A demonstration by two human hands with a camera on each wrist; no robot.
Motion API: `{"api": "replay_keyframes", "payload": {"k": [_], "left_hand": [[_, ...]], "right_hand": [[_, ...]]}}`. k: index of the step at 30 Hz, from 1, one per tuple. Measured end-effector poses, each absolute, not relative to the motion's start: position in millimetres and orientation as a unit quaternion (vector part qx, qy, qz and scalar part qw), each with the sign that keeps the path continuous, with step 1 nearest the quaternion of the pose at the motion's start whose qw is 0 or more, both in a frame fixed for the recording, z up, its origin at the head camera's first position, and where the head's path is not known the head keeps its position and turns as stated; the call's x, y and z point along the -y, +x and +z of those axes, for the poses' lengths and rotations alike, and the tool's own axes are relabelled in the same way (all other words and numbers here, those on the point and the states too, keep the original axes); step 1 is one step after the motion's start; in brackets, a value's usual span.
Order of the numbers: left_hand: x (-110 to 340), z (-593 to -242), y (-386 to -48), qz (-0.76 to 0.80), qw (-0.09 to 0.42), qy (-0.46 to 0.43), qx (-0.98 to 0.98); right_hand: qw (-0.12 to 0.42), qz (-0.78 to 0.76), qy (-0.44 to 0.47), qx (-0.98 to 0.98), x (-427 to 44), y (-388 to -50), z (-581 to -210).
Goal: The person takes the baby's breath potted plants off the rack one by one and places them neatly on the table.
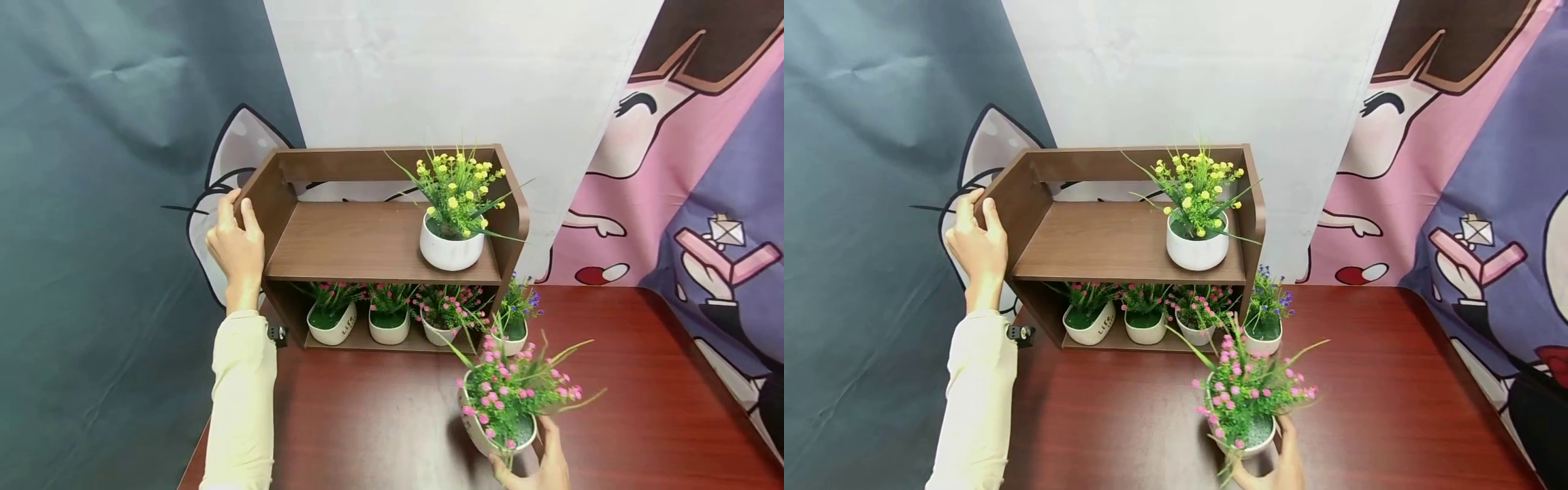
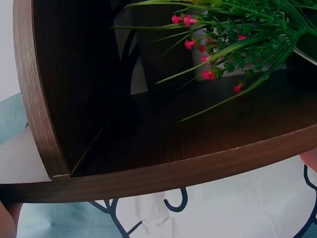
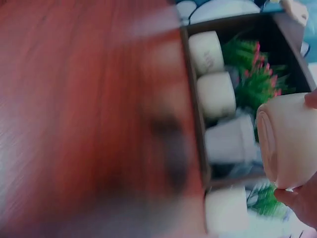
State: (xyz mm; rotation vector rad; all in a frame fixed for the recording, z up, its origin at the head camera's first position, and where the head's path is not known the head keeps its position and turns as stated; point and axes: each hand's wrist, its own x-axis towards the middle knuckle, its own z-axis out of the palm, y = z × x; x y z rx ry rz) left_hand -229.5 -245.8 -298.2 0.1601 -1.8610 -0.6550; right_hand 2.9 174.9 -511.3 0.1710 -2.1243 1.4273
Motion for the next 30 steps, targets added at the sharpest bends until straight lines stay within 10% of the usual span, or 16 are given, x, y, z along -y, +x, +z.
{"api": "replay_keyframes", "payload": {"k": [30], "left_hand": [[248, -299, -230, -0.284, 0.538, 0.073, 0.791]], "right_hand": [[0.301, 0.43, -0.154, 0.838, -278, -64, -531]]}}
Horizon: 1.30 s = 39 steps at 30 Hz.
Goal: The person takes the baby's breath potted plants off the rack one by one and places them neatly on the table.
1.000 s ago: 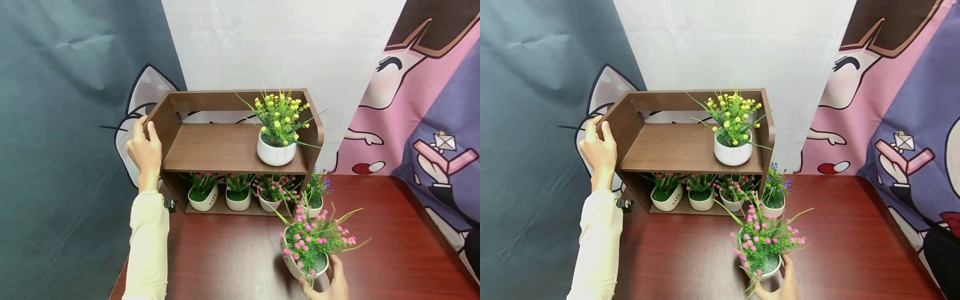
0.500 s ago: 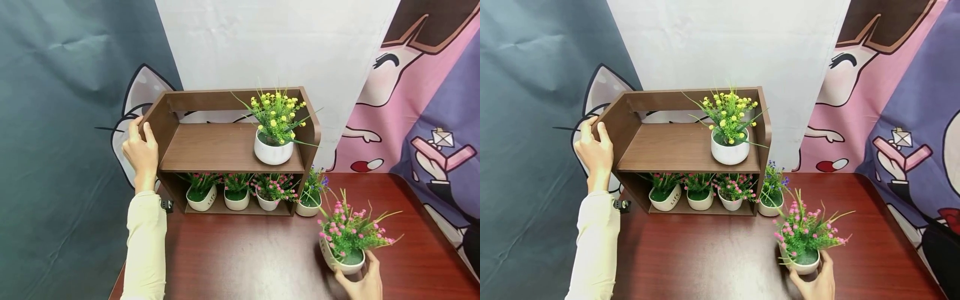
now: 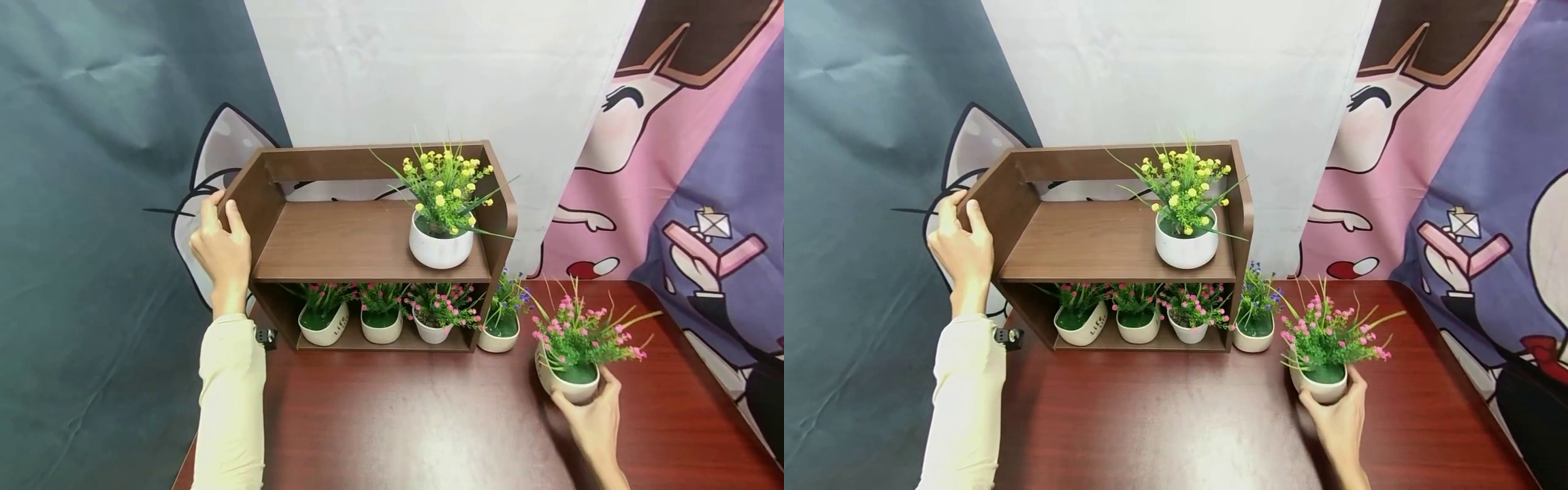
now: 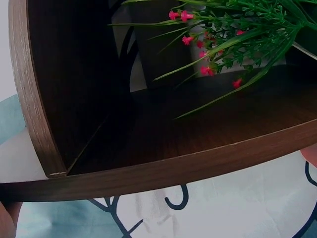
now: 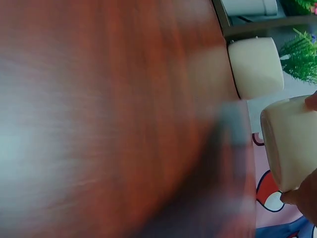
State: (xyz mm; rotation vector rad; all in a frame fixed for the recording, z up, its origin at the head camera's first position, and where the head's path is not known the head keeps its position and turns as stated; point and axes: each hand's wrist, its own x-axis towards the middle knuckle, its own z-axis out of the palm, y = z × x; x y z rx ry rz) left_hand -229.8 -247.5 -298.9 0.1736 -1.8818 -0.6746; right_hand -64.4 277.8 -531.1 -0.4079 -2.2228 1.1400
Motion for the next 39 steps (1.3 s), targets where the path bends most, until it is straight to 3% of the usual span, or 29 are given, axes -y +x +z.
{"api": "replay_keyframes", "payload": {"k": [16, 39], "left_hand": [[248, -299, -229, -0.27, 0.538, 0.066, 0.796], [248, -300, -230, -0.269, 0.549, 0.067, 0.788]], "right_hand": [[0.275, 0.437, -0.124, 0.847, -287, -134, -539], [0.259, 0.47, -0.134, 0.833, -286, -165, -554]]}}
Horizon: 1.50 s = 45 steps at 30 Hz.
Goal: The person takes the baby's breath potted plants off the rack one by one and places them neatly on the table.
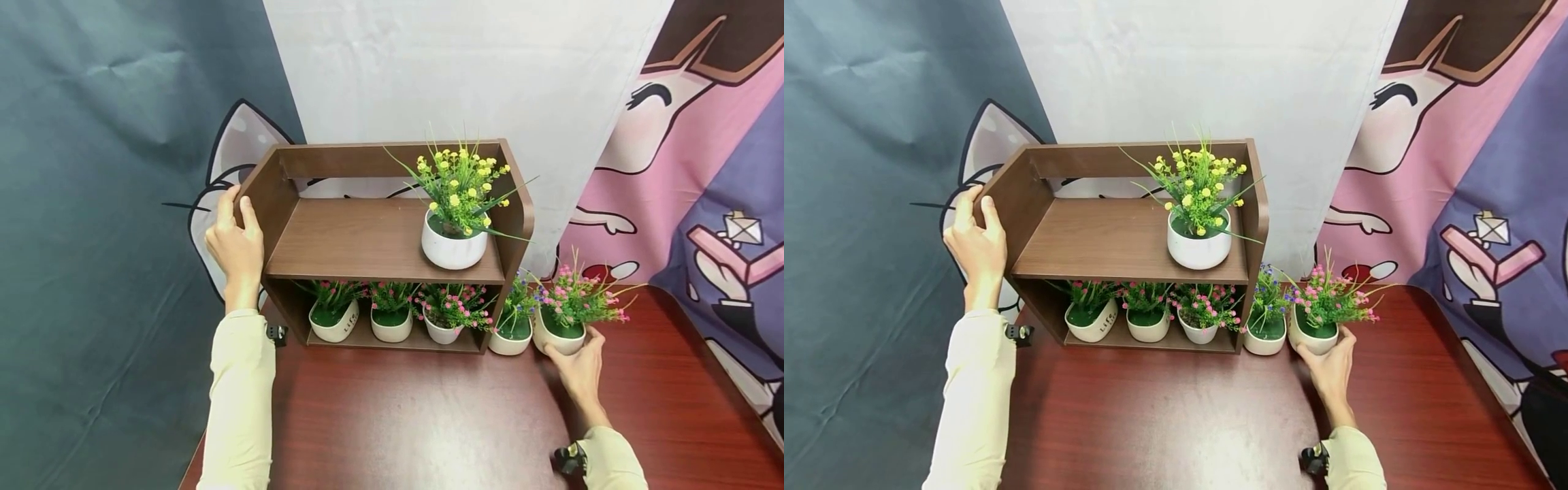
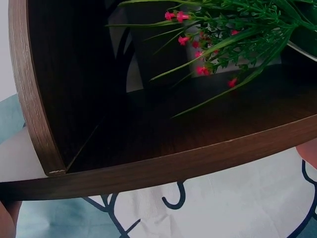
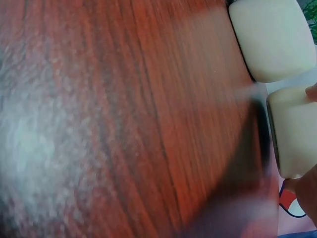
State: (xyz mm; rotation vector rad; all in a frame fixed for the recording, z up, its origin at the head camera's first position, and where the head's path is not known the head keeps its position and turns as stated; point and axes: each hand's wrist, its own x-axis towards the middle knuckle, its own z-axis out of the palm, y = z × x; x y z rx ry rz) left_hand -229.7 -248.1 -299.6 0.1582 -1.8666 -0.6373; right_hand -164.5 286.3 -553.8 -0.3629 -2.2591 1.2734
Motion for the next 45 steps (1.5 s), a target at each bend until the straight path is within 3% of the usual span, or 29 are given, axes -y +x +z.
{"api": "replay_keyframes", "payload": {"k": [26, 31, 40, 45], "left_hand": [[242, -301, -226, -0.286, 0.55, 0.064, 0.782], [243, -301, -226, -0.289, 0.548, 0.069, 0.782], [248, -300, -228, -0.274, 0.551, 0.065, 0.786], [249, -301, -230, -0.271, 0.544, 0.059, 0.792]], "right_hand": [[0.237, 0.488, -0.149, 0.827, -288, -155, -554], [0.271, 0.493, -0.137, 0.815, -290, -146, -542], [0.399, 0.472, -0.079, 0.782, -283, -127, -514], [0.418, 0.496, -0.052, 0.759, -273, -117, -484]]}}
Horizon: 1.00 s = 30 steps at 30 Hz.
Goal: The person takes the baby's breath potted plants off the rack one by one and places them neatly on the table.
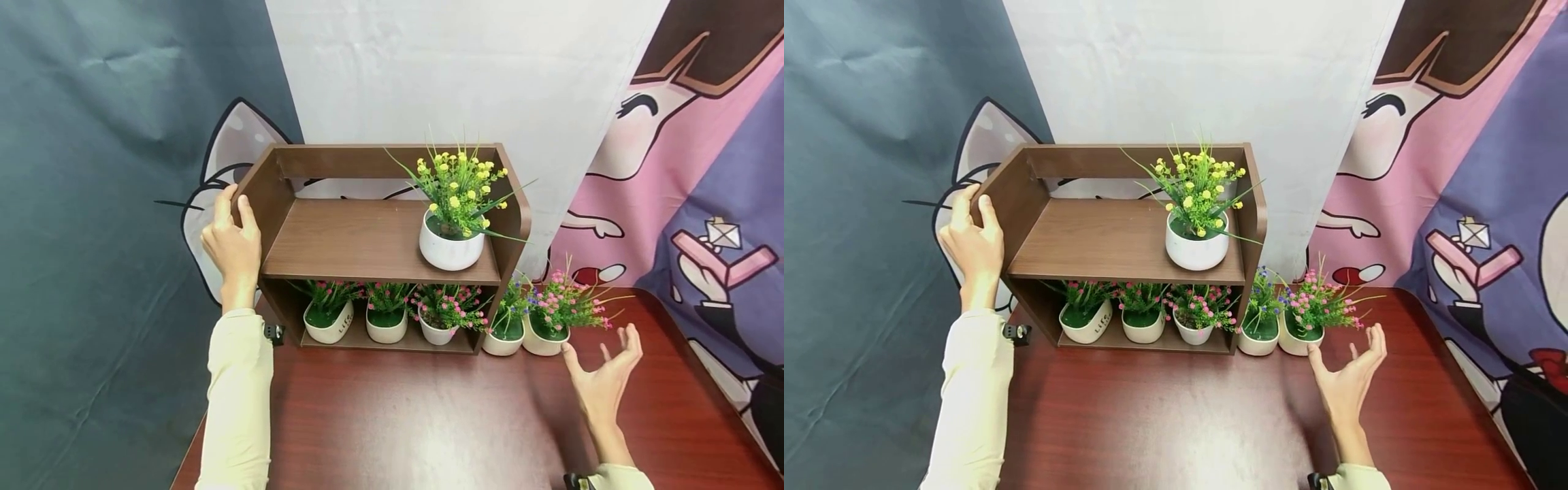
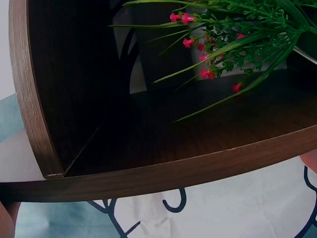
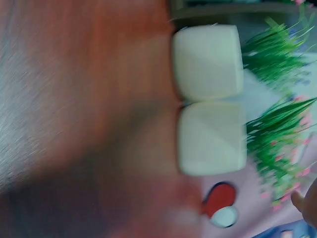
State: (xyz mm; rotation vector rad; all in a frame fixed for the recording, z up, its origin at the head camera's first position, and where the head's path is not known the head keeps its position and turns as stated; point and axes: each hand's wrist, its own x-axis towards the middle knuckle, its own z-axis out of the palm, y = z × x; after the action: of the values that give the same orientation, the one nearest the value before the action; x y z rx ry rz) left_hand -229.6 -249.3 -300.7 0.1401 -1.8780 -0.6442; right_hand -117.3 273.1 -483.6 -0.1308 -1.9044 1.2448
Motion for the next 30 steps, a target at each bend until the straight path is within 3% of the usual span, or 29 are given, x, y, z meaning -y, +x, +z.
{"api": "replay_keyframes", "payload": {"k": [14, 24, 30], "left_hand": [[245, -300, -229, -0.288, 0.548, 0.064, 0.783], [242, -299, -227, -0.286, 0.543, 0.074, 0.786], [244, -298, -226, -0.288, 0.537, 0.081, 0.788]], "right_hand": [[0.441, 0.623, 0.116, 0.635, -187, -89, -392], [0.431, 0.591, 0.208, 0.65, -143, -83, -359], [0.4, 0.591, 0.194, 0.673, -122, -88, -353]]}}
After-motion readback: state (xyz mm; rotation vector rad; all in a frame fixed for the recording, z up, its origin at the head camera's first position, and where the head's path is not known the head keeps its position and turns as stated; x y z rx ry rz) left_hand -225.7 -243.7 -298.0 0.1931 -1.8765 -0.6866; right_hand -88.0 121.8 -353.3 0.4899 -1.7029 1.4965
